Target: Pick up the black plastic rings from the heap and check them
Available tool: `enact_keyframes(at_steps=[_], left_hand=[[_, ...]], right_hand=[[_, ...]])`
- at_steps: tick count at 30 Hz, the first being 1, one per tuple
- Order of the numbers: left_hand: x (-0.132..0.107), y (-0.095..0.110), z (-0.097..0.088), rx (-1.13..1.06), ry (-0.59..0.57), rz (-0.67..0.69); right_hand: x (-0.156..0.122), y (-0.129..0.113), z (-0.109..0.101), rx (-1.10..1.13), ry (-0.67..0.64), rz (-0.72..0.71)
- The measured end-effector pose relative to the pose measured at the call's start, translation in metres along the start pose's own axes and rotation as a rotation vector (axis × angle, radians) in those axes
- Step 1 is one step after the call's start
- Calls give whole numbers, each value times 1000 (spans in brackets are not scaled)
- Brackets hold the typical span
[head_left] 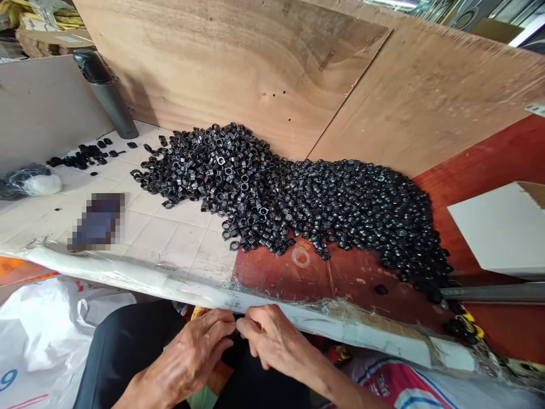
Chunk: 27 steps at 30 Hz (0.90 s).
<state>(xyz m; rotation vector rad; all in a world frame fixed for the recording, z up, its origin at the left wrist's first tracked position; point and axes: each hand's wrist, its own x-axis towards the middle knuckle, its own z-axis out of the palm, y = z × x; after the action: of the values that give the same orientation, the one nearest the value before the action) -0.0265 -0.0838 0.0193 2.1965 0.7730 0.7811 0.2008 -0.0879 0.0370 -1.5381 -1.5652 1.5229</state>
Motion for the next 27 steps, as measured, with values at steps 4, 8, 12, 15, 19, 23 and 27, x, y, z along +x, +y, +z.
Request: enact_keyframes(at_steps=[4,8,12,15,19,23,27], left_hand=[[39,-11,-19,35,53,-301],[88,-48,-5,268,395,-407],[113,-70,7,411,297,-430],[115,-71,7,402,278,-429],[112,-68,6,187,368,-458],[111,-64,0,-324,385,-609],[110,-57,-10,-711,338,-666]], right_hand=[[39,6,-26,-423,405,-240],[83,4,-29,-650,507,-219],[100,2,-21,-742,535,-157],[101,4,-21,-717,530,-211],[100,13,-23,-566,562,-396],[104,20,-22,-245,500,-594],[107,15,-26,-16,430,-505]])
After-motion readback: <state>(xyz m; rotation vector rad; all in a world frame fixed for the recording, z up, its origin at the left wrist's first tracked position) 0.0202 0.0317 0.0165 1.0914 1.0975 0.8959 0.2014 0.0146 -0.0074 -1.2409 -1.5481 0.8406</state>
